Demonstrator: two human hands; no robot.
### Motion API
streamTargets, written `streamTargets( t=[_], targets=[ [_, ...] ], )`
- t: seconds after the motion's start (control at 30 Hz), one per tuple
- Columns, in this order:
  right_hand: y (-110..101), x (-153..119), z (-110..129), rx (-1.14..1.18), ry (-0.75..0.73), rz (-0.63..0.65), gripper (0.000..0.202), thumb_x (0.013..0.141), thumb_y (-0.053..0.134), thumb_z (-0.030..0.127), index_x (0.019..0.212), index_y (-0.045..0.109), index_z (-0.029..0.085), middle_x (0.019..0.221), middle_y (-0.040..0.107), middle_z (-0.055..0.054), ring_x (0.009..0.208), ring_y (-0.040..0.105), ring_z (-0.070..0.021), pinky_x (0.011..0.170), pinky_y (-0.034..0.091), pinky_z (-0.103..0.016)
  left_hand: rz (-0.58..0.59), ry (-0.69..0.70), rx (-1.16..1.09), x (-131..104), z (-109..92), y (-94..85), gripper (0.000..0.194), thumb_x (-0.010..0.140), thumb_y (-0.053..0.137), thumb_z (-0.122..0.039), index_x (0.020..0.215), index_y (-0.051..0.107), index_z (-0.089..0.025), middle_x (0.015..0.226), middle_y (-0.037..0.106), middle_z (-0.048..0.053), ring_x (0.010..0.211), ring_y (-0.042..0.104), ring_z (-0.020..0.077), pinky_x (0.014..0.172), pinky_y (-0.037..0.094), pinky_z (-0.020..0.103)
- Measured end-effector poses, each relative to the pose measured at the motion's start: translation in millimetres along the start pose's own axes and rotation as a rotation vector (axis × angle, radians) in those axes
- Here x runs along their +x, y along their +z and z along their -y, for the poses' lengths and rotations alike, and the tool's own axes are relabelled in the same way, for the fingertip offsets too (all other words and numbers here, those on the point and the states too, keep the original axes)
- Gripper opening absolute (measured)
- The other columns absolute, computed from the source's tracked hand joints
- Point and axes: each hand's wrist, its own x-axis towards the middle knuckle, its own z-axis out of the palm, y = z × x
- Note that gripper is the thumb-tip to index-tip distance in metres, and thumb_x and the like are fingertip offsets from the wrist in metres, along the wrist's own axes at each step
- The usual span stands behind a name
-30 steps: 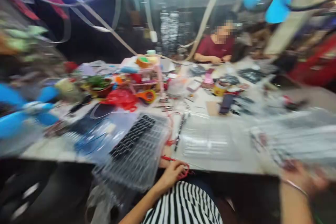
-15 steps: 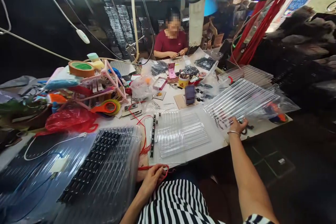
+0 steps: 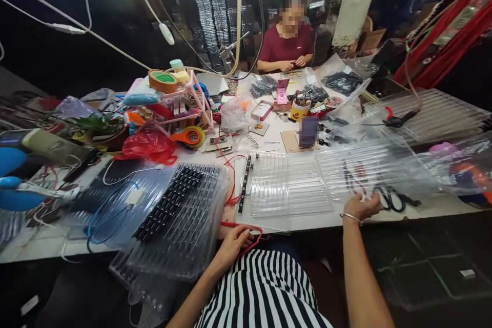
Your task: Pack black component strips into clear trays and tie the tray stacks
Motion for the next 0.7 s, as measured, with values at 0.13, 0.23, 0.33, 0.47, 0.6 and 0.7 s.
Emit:
streamTargets(
  t=[0.13,0.23,0.33,0.47,0.6,0.7],
  targets=[
    [38.1,-77.0,46.4,0.015,-0.407,0.43,0.036,0.075,0.042,0.018,0.108,0.056,0.011,0.108,0.052,-0.014,0.093,0.053,-0.0224,0.082,0.048,-0.041,0.005,0.033,-0.005,-5.6,3.6,-2.0,0.037,0.082,0.047,-0.038,0.101,0.063,-0.01,0.082,0.062,0.006,0.072,0.055,0.014,0.068,0.042,0.027],
    [83.7,-132.6,91.4,-0.053,-0.675,0.884,0.037,0.082,0.037,0.021,0.112,0.055,0.012,0.115,0.05,-0.015,0.097,0.053,-0.021,0.081,0.049,-0.037,-0.005,0.081,0.004,-14.5,2.1,-3.8,0.036,0.082,0.047,-0.035,0.102,0.063,-0.01,0.084,0.063,0.007,0.076,0.056,0.0154,0.07,0.043,0.027],
    [128.9,-168.9,127.1,-0.097,-0.792,1.073,0.036,0.077,0.049,0.02,0.112,0.059,0.017,0.125,0.05,-0.011,0.112,0.048,-0.022,0.096,0.041,-0.036,-0.049,0.102,-0.007,-32.1,0.3,-10.5,0.034,0.083,0.048,-0.036,0.101,0.063,-0.012,0.085,0.064,0.006,0.079,0.057,0.016,0.072,0.044,0.028],
    [162.6,-194.1,160.0,-0.193,-0.833,1.178,0.035,0.072,0.05,0.018,0.104,0.062,0.014,0.121,0.053,-0.016,0.115,0.048,-0.0264,0.102,0.033,-0.043,-0.127,0.082,-0.077,-73.8,4.2,-28.0,0.035,0.083,0.047,-0.038,0.101,0.062,-0.012,0.085,0.064,0.006,0.075,0.059,0.0153,0.07,0.045,0.029],
    [167.4,-207.2,163.1,-0.213,-0.891,1.264,0.024,0.065,0.051,0.029,0.081,0.061,0.014,0.094,0.06,-0.02,0.102,0.056,-0.0351,0.093,0.036,-0.058,-0.286,0.107,-0.189,-123.3,12.7,-48.1,0.035,0.082,0.049,-0.038,0.1,0.062,-0.012,0.082,0.065,0.006,0.073,0.06,0.0153,0.066,0.045,0.028],
    [177.8,-209.4,133.9,-0.185,-0.888,1.221,0.032,0.053,0.055,0.054,0.064,0.056,0.024,0.078,0.059,-0.013,0.091,0.06,-0.0378,0.088,0.04,-0.059,-0.492,0.171,-0.275,-153.3,17.9,-65.0,0.035,0.081,0.049,-0.038,0.099,0.062,-0.011,0.08,0.065,0.007,0.071,0.059,0.0145,0.063,0.045,0.026]
  ],
)
